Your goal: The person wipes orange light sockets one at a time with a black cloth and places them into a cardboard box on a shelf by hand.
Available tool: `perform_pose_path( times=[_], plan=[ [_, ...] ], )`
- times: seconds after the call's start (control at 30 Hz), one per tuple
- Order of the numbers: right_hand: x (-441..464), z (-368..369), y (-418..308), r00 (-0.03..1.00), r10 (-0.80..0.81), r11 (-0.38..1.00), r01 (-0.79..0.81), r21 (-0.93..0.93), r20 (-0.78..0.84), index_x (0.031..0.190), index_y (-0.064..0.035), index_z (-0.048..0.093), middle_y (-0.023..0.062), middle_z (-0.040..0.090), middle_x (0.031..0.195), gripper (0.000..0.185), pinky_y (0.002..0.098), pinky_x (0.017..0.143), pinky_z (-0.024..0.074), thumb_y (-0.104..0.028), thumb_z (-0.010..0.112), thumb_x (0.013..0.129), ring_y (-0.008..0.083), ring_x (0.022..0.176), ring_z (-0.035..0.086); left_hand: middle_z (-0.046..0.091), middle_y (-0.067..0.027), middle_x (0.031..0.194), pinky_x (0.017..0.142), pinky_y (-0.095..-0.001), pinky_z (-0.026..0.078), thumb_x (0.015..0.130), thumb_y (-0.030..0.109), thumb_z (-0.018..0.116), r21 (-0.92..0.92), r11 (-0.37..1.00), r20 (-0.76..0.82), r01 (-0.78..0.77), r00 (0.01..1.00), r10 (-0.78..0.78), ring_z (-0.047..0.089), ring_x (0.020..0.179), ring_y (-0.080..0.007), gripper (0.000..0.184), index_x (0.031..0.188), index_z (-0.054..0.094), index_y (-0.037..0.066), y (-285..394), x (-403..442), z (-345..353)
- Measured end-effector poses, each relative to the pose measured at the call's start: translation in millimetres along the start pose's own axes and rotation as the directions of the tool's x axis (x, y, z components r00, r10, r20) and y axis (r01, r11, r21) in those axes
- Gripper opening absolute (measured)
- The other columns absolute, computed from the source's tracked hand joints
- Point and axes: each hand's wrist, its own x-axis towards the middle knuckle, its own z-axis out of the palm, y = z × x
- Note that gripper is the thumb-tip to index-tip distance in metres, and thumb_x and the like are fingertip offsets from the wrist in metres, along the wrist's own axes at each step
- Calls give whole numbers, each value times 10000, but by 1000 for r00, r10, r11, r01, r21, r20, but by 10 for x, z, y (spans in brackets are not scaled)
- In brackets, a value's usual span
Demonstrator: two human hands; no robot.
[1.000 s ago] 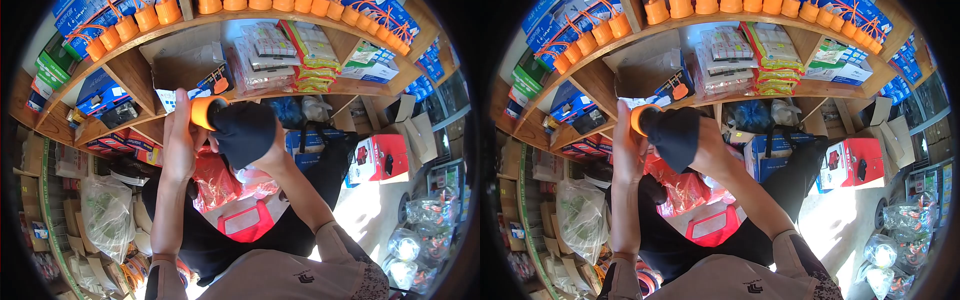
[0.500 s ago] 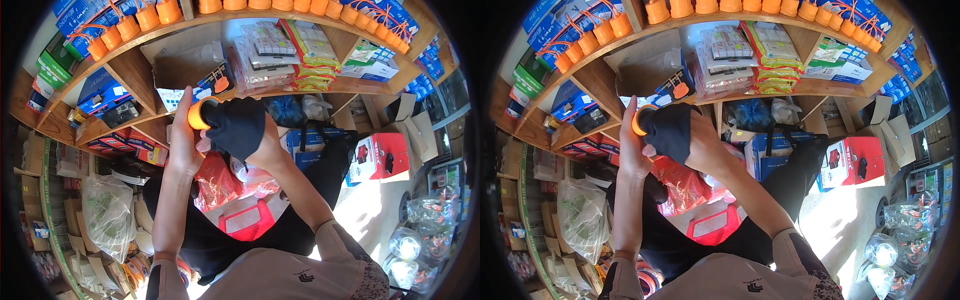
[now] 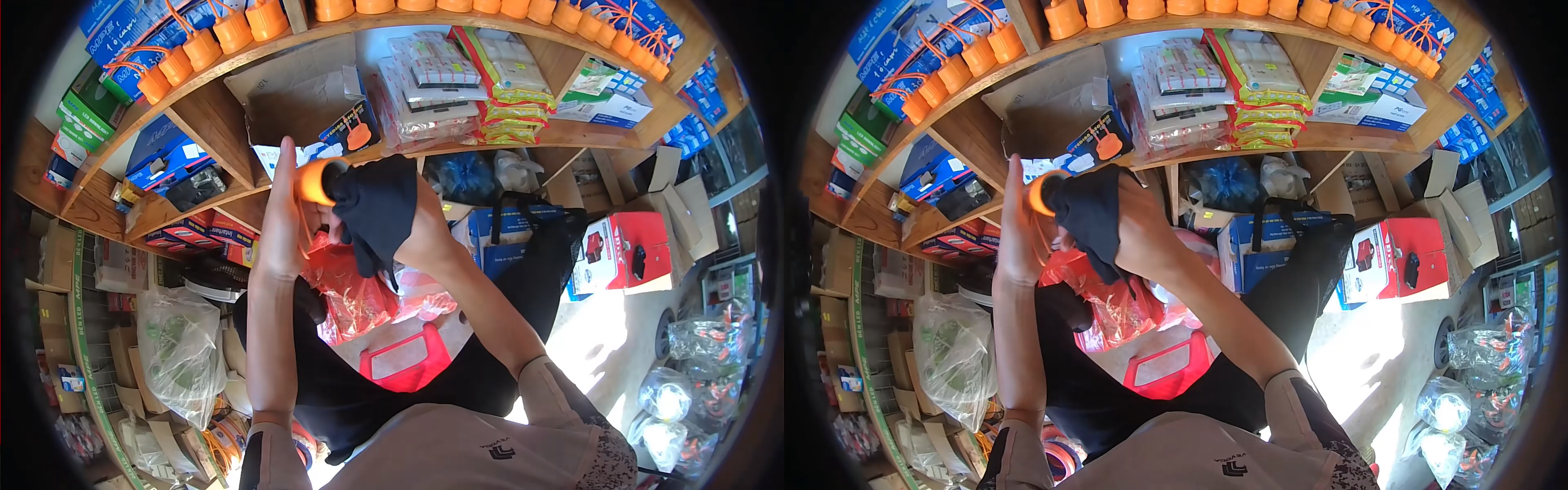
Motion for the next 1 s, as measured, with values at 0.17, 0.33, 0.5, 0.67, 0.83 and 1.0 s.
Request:
perform_pose_path(
  times=[0.17, 0.33, 0.5, 0.67, 0.83, 1.0],
  plan=[
    [163, -117, -230, 978, -172, 968, 145, -203, -119, 1052, -52, 702, 90, 709, 1014, 297, 412, 845, 514, -39, 768, 763, 311, 924, 674, 512, -17, 676, 399, -246, 347, 1075, 540, 422, 230, 947, 47, -226, 974, 221, 436, 434, -99, 602, 1160, 617, -23, 98, -151, -37],
    [251, -254, -135, 935, -325, 875, 240, -420, -144, 1044, -13, 692, 120, 705, 1079, 259, 410, 875, 516, -34, 770, 797, 314, 990, 672, 318, 30, 477, 350, -250, 268, 1070, 632, 209, -262, 964, 234, -38, 967, 102, 267, 313, -112, 783, 925, 606, -27, 59, -78, -195],
    [179, -389, -177, 851, 463, 531, -41, 846, -249, 1097, -18, 698, 137, 660, 1118, 303, 417, 852, 497, -59, 776, 807, 305, 1022, 629, 343, 13, 483, 352, -245, 285, 1081, 590, 219, -202, 967, 247, -155, 948, 203, 298, 338, -111, 711, 950, 566, -17, 82, -97, -155],
    [592, -314, -66, 912, 247, 786, 9, 618, -327, 1104, -18, 695, 133, 660, 1110, 303, 416, 845, 493, -71, 771, 815, 302, 1007, 627, 385, -7, 536, 439, -269, 309, 1082, 554, 274, -230, 970, -74, -84, 995, 69, 351, 409, -124, 626, 1035, 555, -3, 113, -136, -37],
    [430, -417, -287, 949, 20, 932, 97, 350, -315, 1110, -17, 692, 130, 661, 1103, 304, 415, 839, 489, -82, 765, 822, 298, 993, 624, 402, -19, 546, 444, -272, 321, 1080, 535, 291, -170, 971, 158, -167, 968, 195, 372, 420, -137, 607, 1066, 551, -14, 60, -79, -155],
    [408, -448, -340, 960, -175, 974, 202, 106, -217, 1116, -17, 689, 126, 662, 1095, 305, 414, 832, 484, -94, 759, 829, 295, 979, 622, 434, -27, 574, 448, -272, 334, 1067, 519, 354, -200, 959, 238, -198, 940, 244, 400, 457, -132, 614, 1023, 586, -48, 77, -69, -211]
  ],
)
